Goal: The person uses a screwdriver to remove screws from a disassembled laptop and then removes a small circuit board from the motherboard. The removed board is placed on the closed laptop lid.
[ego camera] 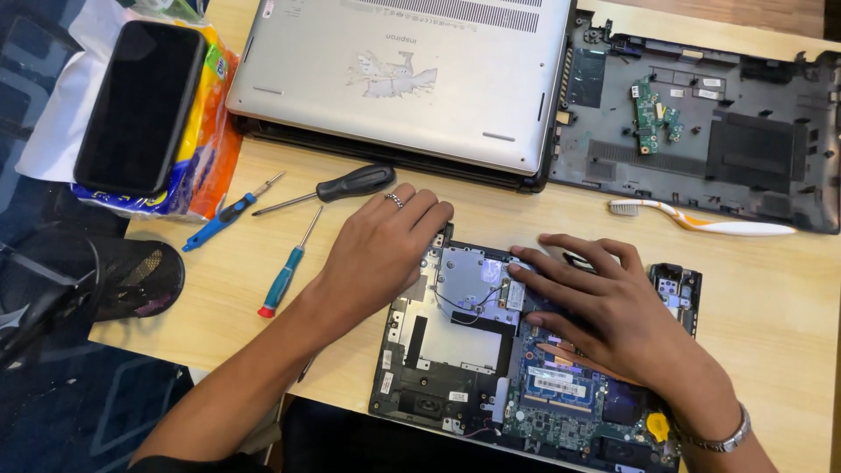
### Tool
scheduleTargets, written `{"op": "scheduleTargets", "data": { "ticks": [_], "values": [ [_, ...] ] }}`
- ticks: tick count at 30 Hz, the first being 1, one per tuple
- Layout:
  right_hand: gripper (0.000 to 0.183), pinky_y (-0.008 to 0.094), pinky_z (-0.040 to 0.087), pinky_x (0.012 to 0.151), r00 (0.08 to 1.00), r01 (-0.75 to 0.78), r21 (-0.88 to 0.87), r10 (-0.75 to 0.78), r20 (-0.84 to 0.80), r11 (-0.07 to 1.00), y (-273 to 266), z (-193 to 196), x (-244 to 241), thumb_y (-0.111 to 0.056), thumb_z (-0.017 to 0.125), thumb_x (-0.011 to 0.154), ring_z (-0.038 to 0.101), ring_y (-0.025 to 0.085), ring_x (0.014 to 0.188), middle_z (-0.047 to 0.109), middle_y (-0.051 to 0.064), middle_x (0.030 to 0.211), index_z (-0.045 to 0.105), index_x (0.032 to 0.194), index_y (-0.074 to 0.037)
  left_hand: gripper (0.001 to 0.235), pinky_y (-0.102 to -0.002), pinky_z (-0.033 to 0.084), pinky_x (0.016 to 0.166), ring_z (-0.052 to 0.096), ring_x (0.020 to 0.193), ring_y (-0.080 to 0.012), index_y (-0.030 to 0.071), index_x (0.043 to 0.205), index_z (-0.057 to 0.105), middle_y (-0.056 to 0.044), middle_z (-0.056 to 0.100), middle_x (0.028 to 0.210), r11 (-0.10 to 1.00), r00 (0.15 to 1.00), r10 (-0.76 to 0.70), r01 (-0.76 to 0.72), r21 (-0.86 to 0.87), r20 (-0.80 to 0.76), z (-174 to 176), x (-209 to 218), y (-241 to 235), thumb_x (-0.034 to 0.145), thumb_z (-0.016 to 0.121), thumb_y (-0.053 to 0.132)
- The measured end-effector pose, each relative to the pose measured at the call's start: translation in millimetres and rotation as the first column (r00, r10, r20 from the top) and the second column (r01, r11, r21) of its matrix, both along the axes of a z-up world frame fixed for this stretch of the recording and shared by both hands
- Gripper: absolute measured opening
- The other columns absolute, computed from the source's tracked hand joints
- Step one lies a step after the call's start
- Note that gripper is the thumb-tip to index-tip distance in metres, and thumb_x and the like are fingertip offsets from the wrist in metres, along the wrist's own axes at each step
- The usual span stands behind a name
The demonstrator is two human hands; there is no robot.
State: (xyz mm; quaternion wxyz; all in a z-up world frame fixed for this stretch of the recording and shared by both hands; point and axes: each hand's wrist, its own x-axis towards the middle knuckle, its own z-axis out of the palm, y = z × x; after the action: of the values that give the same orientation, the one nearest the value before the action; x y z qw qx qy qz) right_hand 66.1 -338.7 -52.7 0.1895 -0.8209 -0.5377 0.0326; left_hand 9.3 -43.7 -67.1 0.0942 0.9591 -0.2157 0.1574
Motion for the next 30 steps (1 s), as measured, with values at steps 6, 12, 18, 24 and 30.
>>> {"op": "scheduleTargets", "data": {
  "ticks": [6,12,18,24,30],
  "values": [
    [0.056,0.043,0.032,0.104,0.997,0.017,-0.035,-0.02,-0.074,0.999,2,5,0,-0.044,0.058,0.096,0.045,0.025,0.144,0.051,-0.008,0.158,0.053,0.148,-0.024,0.035,-0.041,0.047,0.07,0.056,0.086,-0.0301,0.002,0.108,0.063,-0.011,0.062,0.098,0.992,0.999,-0.029,0.024,-0.122,-0.037,-1,2,4,0.079,0.061,-0.018],
    [0.06,0.04,0.039,0.09,0.991,0.128,0.018,-0.127,-0.03,0.992,31,10,-8,-0.036,0.062,0.098,0.058,0.024,0.115,0.069,0.002,0.121,0.048,0.153,-0.018,0.015,-0.045,0.047,0.059,0.058,0.089,-0.0323,0.002,0.106,0.065,-0.011,0.064,0.1,0.978,0.995,-0.05,0.031,-0.205,-0.091,-3,5,11,0.093,0.061,-0.005],
    [0.038,0.041,0.043,0.075,0.981,0.053,0.057,-0.063,0.184,0.997,86,10,-8,-0.029,0.065,0.1,0.057,0.026,0.093,0.064,0.004,0.106,0.063,0.136,-0.015,0.012,-0.042,0.05,0.062,0.059,0.089,-0.0288,0.004,0.101,0.064,-0.009,0.065,0.096,0.969,0.996,-0.027,0.005,-0.245,-0.087,-1,3,11,0.104,0.061,0.015],
    [0.045,0.041,0.042,0.08,0.997,0.065,-0.012,-0.064,0.052,0.998,80,10,-5,-0.038,0.057,0.101,0.055,0.027,0.103,0.061,0.005,0.114,0.064,0.14,-0.015,0.008,-0.045,0.05,0.06,0.06,0.093,-0.0315,0.003,0.101,0.066,-0.011,0.066,0.099,0.971,0.991,-0.037,0.004,-0.241,-0.13,0,3,13,0.101,0.06,0.008],
    [0.051,0.042,0.039,0.086,0.991,0.095,-0.04,-0.098,-0.089,0.995,75,9,-1,-0.044,0.055,0.1,0.052,0.027,0.103,0.056,0.005,0.109,0.061,0.145,-0.02,0.017,-0.045,0.05,0.068,0.057,0.094,-0.0326,0.005,0.105,0.061,-0.012,0.061,0.103,0.973,0.98,-0.082,0.04,-0.228,-0.179,0,4,14,0.09,0.061,-0.002]
  ]
}}
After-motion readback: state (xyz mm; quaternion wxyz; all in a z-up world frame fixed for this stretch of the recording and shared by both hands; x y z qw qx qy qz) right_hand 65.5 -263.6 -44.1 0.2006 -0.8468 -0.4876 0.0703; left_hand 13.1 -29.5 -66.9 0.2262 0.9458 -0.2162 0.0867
